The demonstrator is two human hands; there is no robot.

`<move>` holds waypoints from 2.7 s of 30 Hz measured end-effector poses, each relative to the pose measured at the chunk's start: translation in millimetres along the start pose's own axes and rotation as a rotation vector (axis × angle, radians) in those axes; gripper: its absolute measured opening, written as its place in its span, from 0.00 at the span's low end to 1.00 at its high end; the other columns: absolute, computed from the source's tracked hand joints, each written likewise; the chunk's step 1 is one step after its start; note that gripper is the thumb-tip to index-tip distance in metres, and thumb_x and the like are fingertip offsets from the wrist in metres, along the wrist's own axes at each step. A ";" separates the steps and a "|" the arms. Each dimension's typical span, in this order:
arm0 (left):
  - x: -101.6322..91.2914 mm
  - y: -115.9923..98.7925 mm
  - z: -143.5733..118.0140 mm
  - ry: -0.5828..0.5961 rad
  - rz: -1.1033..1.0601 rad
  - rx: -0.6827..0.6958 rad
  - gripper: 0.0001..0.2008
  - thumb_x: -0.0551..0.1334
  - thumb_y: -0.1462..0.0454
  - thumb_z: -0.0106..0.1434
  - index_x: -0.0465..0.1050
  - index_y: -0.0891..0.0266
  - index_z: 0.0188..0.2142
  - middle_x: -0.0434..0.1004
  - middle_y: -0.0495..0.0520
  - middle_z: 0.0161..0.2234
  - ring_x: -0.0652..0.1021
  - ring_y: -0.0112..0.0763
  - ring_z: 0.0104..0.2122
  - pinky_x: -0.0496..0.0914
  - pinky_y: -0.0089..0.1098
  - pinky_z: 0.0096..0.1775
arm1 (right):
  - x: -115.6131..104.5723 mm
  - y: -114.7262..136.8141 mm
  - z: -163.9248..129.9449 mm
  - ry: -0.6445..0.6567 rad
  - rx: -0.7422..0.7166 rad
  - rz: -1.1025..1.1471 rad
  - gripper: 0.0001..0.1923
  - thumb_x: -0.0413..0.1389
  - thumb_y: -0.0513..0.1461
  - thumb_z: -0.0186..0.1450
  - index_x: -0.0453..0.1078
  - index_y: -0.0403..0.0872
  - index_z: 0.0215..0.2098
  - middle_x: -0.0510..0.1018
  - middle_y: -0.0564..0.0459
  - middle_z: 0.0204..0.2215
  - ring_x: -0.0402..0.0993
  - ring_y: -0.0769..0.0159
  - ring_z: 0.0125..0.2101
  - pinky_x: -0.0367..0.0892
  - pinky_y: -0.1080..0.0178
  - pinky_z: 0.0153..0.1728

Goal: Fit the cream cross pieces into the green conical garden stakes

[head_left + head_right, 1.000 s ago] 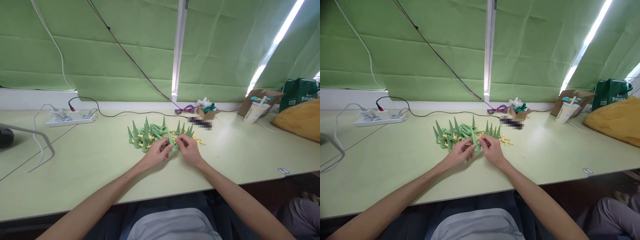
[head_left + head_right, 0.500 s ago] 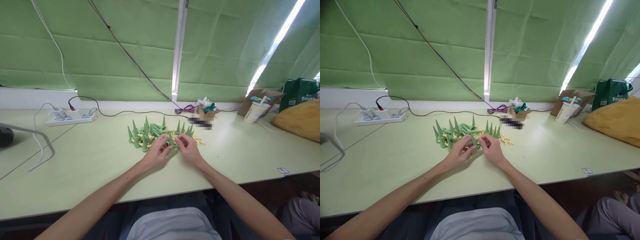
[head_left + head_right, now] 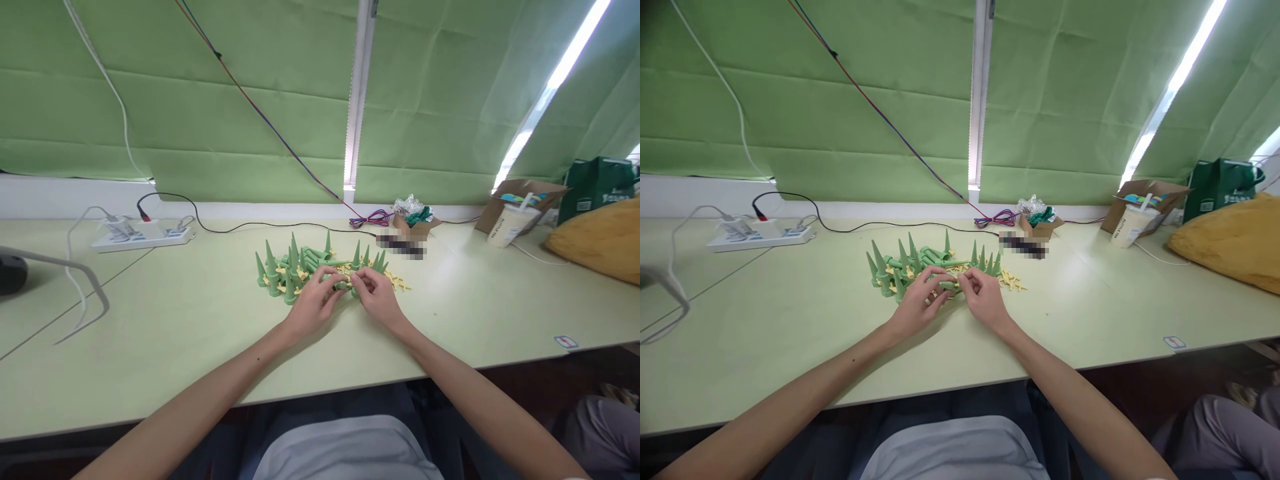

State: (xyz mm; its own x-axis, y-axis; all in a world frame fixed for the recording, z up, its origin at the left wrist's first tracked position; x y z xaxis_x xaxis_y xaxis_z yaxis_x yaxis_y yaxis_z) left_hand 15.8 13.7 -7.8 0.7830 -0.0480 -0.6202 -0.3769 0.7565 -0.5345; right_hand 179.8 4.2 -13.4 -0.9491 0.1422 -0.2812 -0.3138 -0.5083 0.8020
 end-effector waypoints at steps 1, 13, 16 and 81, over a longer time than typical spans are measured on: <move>-0.1 -0.8 0.4 -0.018 -0.007 -0.023 0.10 0.53 0.63 0.69 0.67 0.57 0.48 0.62 0.55 0.47 0.71 0.20 0.26 0.70 0.26 0.28 | -0.4 0.3 0.0 -0.019 -0.005 0.013 0.13 0.52 0.45 0.67 0.65 0.46 0.28 0.62 0.58 0.19 0.54 0.74 0.19 0.51 0.67 0.19; 5.4 1.1 3.6 0.153 -0.450 -0.417 0.23 0.47 0.48 0.69 0.63 0.61 0.28 0.66 0.47 0.16 0.71 0.29 0.16 0.66 0.29 0.22 | -3.6 1.7 -1.3 -0.108 -0.060 0.064 0.13 0.51 0.46 0.68 0.65 0.46 0.30 0.61 0.59 0.20 0.53 0.74 0.18 0.51 0.67 0.19; 6.8 3.4 4.5 0.212 -0.602 -0.470 0.24 0.50 0.45 0.66 0.64 0.62 0.29 0.69 0.49 0.17 0.73 0.31 0.16 0.66 0.29 0.20 | -2.2 3.4 -1.7 -0.052 -0.068 0.059 0.12 0.51 0.45 0.68 0.65 0.47 0.30 0.63 0.58 0.21 0.54 0.73 0.19 0.52 0.67 0.19; 0.2 2.2 3.3 0.273 -0.737 -0.463 0.21 0.54 0.47 0.66 0.68 0.64 0.38 0.70 0.50 0.18 0.73 0.30 0.17 0.68 0.30 0.21 | -2.5 3.8 -2.8 0.042 -0.069 0.018 0.12 0.51 0.44 0.68 0.66 0.47 0.30 0.63 0.58 0.20 0.56 0.72 0.19 0.53 0.66 0.21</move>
State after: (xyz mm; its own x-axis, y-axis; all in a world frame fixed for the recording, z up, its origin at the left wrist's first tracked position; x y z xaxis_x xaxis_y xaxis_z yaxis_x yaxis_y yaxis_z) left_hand 16.8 17.5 -7.2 0.7825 -0.6123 -0.1134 -0.0350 0.1385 -0.9897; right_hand 181.0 -0.5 -11.1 -0.9520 0.0977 -0.2900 -0.2926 -0.5678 0.7694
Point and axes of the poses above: each hand's wrist, its own z-axis towards the middle knuckle, its own x-axis out of the palm, y = z × x, the point moved 2 cm from there along z, towards the middle knuckle
